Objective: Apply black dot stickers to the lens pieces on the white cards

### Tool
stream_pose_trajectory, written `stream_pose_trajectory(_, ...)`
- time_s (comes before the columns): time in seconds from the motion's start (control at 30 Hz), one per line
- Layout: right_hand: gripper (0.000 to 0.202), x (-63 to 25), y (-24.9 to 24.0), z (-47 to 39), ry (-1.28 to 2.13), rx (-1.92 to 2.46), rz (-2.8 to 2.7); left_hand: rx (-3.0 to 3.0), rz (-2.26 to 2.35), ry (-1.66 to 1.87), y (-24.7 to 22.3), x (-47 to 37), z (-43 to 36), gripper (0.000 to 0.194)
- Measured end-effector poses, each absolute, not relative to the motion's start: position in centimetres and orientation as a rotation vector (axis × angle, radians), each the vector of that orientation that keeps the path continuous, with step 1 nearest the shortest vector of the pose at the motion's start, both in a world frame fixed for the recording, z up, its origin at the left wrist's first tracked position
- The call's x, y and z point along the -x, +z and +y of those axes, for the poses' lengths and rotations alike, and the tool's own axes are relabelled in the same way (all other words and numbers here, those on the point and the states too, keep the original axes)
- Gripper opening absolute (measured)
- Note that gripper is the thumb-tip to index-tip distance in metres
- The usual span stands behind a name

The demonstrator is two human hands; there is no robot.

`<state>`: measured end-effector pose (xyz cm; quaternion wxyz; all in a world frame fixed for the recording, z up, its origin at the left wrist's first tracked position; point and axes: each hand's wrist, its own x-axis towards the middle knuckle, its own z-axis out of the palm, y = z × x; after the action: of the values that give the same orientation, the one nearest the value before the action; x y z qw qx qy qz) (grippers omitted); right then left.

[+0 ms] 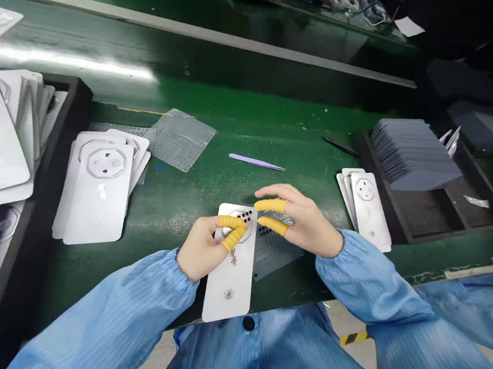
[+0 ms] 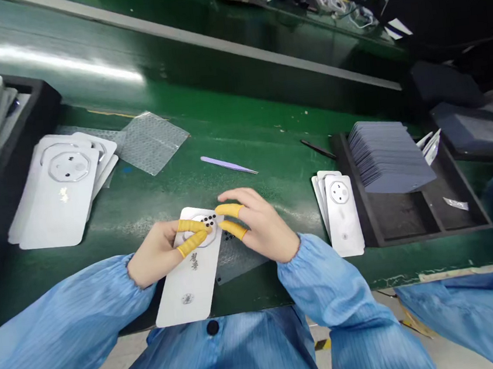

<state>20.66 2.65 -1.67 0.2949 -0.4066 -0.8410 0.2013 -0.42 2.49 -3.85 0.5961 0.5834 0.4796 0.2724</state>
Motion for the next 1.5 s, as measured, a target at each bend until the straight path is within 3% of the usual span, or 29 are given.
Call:
stream_pose_trajectory(0.1, 0.012, -19.2, -2.9, 1.7, 0.556, 0.993, -2.163, -1.44, 1.134, 0.622, -4.1, 0.5, 2.4, 0.027)
stream_pose_trajectory(0.4, 0.013, -18.2, -4.8, 1.4, 0.66, 1.04, -1.981, -1.666, 1.232, 0.639, -5.0, 0.3, 1.8, 0.028)
stream_pose_trajectory(1.0, 0.029, -17.8, -5.8, 0.5, 0.184, 0.912, -2.194, -1.854, 1.238, 0.599, -4.6, 0.4, 1.9, 0.029)
stream_pose_trajectory(1.2, 0.031, -17.6, -5.4, 0.1, 0.365, 1.068, -2.207, -1.836, 1.306, 0.538, -4.7, 0.3, 2.1, 0.027)
stream_pose_trajectory(1.3, 0.025, -17.4, -6.0, 0.5, 0.295, 0.999, -2.171, -1.828, 1.303, 0.54, -4.8, 0.0, 2.0, 0.026)
stream_pose_trajectory(1.5, 0.013, -17.4, -6.6, 1.5, 0.499, 1.097, -1.942, -1.79, 1.319, 0.587, -4.1, 1.7, 3.2, 0.024)
